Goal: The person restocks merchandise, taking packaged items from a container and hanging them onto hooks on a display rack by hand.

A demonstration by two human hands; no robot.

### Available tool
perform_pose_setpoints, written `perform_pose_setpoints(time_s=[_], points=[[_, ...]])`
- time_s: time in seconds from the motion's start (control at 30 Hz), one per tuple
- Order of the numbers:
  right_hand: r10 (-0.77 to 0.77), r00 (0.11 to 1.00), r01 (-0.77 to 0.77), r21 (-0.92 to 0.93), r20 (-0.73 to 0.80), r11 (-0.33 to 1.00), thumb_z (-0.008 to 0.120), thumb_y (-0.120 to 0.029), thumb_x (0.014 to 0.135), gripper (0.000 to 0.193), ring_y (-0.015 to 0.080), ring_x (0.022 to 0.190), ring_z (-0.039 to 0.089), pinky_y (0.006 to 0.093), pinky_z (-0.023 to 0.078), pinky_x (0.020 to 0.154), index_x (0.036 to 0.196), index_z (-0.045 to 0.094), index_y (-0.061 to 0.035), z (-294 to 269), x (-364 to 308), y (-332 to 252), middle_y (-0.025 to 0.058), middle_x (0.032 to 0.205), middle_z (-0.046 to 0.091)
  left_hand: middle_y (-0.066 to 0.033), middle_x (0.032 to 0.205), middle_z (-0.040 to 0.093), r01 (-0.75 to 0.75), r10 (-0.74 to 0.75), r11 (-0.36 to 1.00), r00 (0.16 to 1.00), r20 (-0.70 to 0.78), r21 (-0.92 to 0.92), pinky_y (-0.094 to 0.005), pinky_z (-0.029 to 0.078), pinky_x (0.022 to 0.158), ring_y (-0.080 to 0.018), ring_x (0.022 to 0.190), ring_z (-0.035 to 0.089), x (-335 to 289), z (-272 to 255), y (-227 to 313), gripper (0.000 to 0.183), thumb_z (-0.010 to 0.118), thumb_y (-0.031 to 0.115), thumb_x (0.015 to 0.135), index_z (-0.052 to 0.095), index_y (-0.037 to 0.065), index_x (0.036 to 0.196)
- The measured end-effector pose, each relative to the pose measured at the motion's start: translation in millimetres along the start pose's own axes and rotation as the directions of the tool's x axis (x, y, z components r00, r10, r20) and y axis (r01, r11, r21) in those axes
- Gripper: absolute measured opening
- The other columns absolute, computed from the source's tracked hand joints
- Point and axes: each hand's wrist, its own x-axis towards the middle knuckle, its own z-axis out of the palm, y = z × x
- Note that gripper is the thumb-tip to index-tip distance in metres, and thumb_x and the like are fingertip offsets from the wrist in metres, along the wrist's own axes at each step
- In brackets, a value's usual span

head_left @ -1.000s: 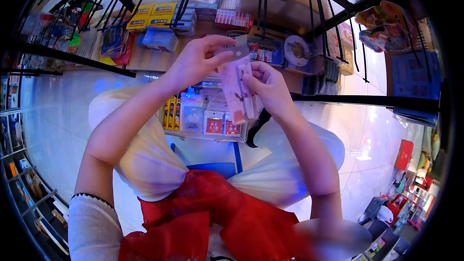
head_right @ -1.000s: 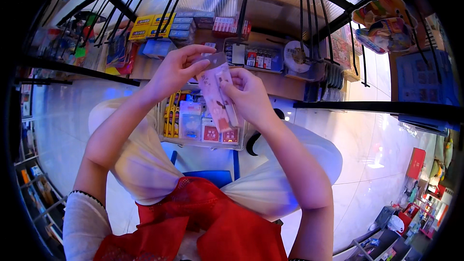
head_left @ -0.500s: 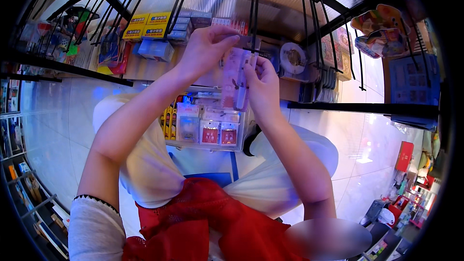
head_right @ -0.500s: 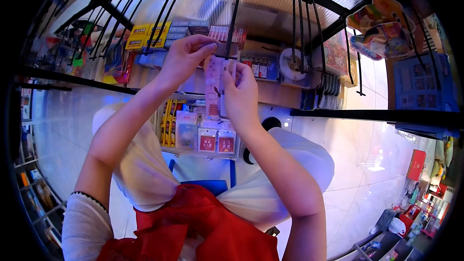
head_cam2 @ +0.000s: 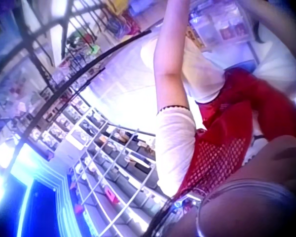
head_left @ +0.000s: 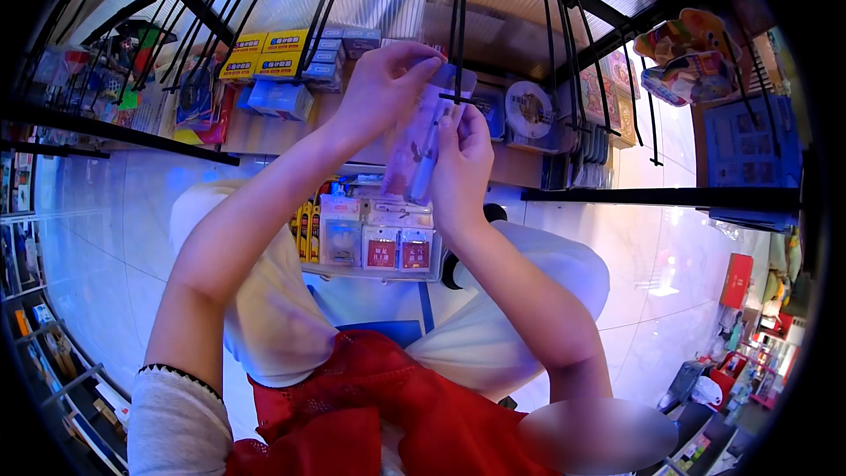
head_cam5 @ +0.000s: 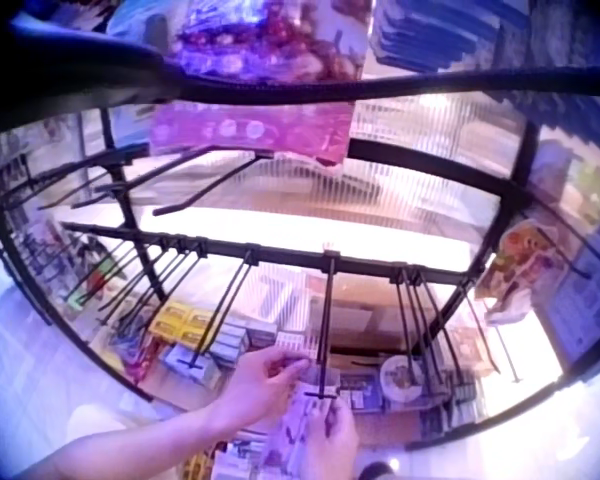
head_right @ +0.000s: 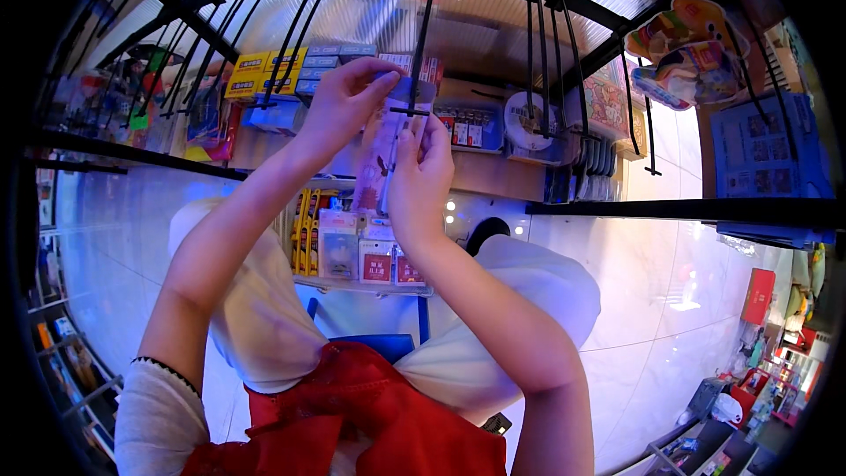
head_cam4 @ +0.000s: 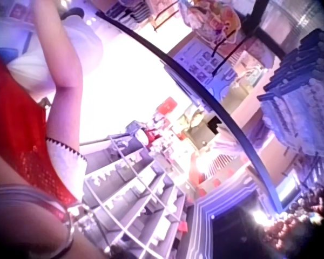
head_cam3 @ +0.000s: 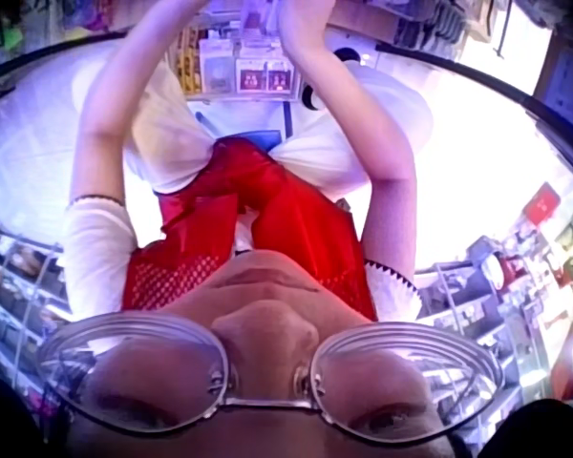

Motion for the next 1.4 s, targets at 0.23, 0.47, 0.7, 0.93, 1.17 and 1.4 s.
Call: perform_pose_setpoints(time_s=[0.23,0.47,0.7,0.93,1.17,1.4], points=[[-0.099,0.995,0.097,-0.17,-0.003,0.981,0.041,-0.007,0.091,0.034,0.0209,0.101,0.053,0.0299,0.04,0.087,0.123,0.038,0.0031,2,6,15,0.0161,0.111,0.054,-0.007,0.083,0.064,-0.028,0.028,1.0,0.997,-0.07,-0.007,-0.0237,0.046,0.067,-0.0111,0.075,0.06,-7,8,0,0.018,0.059,0.014,0.083,0.061,0.001,0.095],[-0.06,0.997,0.054,-0.114,-0.043,0.992,0.041,-0.011,0.091,0.036,0.0214,0.105,0.051,0.0313,0.04,0.089,0.125,0.037,0.0032,6,-5,14,0.0174,0.114,0.052,-0.0052,0.081,0.062,0.02,-0.033,0.994,0.992,-0.124,-0.105,-0.0226,0.045,0.066,-0.0085,0.073,0.057,-14,13,-5,0.016,0.057,0.013,0.084,0.059,0.0,0.095],[0.113,0.994,-0.113,0.008,-0.006,0.994,0.042,-0.009,0.091,0.033,0.0207,0.104,0.051,0.0304,0.04,0.088,0.121,0.041,0.0024,11,-1,3,0.0155,0.113,0.053,-0.0043,0.086,0.062,0.06,-0.085,0.971,0.992,-0.098,-0.232,-0.0219,0.045,0.067,-0.0073,0.077,0.055,-6,12,-15,0.016,0.055,0.011,0.086,0.059,0.001,0.097],[-0.375,0.923,0.354,-0.196,-0.082,0.914,0.046,-0.011,0.089,0.029,0.0226,0.101,0.053,0.0298,0.041,0.085,0.116,0.044,-0.0001,23,69,41,0.0149,0.11,0.055,-0.0072,0.097,0.061,0.019,-0.026,0.998,0.991,-0.128,-0.056,-0.0238,0.044,0.078,-0.0119,0.086,0.056,33,13,-19,0.023,0.052,0.007,0.086,0.055,0.002,0.108],[-0.369,0.929,0.361,-0.162,-0.025,0.918,0.046,-0.024,0.09,0.032,0.0228,0.096,0.056,0.032,0.042,0.082,0.109,0.049,0.0016,29,160,47,0.0163,0.102,0.058,-0.0097,0.099,0.06,-0.179,0.143,0.978,0.948,-0.283,-0.103,-0.0237,0.046,0.075,-0.0135,0.089,0.058,107,20,-45,0.03,0.05,0.003,0.085,0.051,0.003,0.114],[-0.207,0.977,0.198,-0.16,-0.042,0.967,0.048,-0.023,0.089,0.033,0.0261,0.085,0.06,0.0343,0.045,0.074,0.104,0.055,0.0054,29,196,44,0.0196,0.09,0.061,-0.0131,0.102,0.06,-0.079,0.049,0.995,0.921,-0.385,-0.063,-0.0266,0.045,0.081,-0.0182,0.095,0.057,128,24,-65,0.037,0.056,0.011,0.083,0.045,0.0,0.116]])
